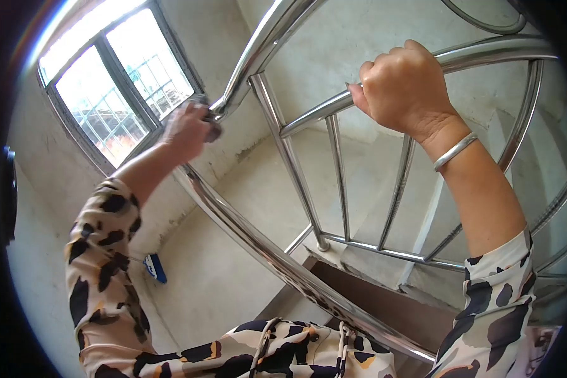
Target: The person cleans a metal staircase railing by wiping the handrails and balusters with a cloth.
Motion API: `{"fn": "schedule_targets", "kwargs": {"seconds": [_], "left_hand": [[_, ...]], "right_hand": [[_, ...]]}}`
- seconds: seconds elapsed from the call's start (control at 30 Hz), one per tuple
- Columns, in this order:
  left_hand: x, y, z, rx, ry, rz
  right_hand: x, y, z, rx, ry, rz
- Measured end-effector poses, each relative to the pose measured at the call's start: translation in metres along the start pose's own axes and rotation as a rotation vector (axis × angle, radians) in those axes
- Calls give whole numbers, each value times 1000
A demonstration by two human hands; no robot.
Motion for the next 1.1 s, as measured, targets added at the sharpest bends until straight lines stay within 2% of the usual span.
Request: {"fn": "schedule_targets", "kwargs": {"seconds": [0.03, 0.07, 0.17, 0.27, 0.33, 0.4, 0.5, 0.6, 0.67, 0.73, 0.8, 0.87, 0.93, 1.0, 1.07, 1.1], "left_hand": [[2, -10, 19, -53, 17, 134], [-12, -26, 35, -137, -9, 135], [-52, -53, 38, -153, -166, 151], [-69, -45, 29, -133, -318, 18], [-62, -34, 21, -85, -247, -77], [-47, -22, 12, -46, -262, -52], [-34, 18, -15, 144, -16, -227], [-22, 61, -13, 211, 157, -268], [-22, 76, -1, 212, 202, -217], [-24, 76, 36, 100, 292, -289], [-1, 69, 84, -45, 396, -145], [-19, 49, 124, -258, 418, -264], [-25, 32, 115, -215, 402, -264], [-44, 15, 67, -40, 66, -427], [-33, 11, 15, 70, -128, -418], [-49, 9, -2, 44, -47, -442]], "right_hand": [[1, 0, 0, 1, -17, -1], [1, -1, 0, -2, -12, -1], [7, -3, -1, 25, -7, 21], [6, -2, -5, 37, -10, 7], [10, -1, -6, 42, -40, 28], [7, 0, -6, 41, -33, 9], [6, 1, -4, 35, -30, 4], [4, 0, -2, 21, -31, -2], [3, -1, -4, 18, -20, -17], [0, -3, -2, -5, 19, -49], [-1, -3, -2, -9, 16, -46], [-1, -2, -1, -15, 19, -43], [-8, -1, 0, -24, 19, -124], [-7, -1, 0, -5, 26, -80], [-6, 2, -1, 14, 28, -53], [-4, 2, -2, 29, 37, -27]]}}
Point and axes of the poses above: each hand's wrist, its own y-axis away from the middle knuckle, its own x-axis out of the back of the hand, z = x × y, the point moved 10 cm from there along -y, towards the middle knuckle, and after that the axes turned 13 degrees about -x, right-handed, at the moved point
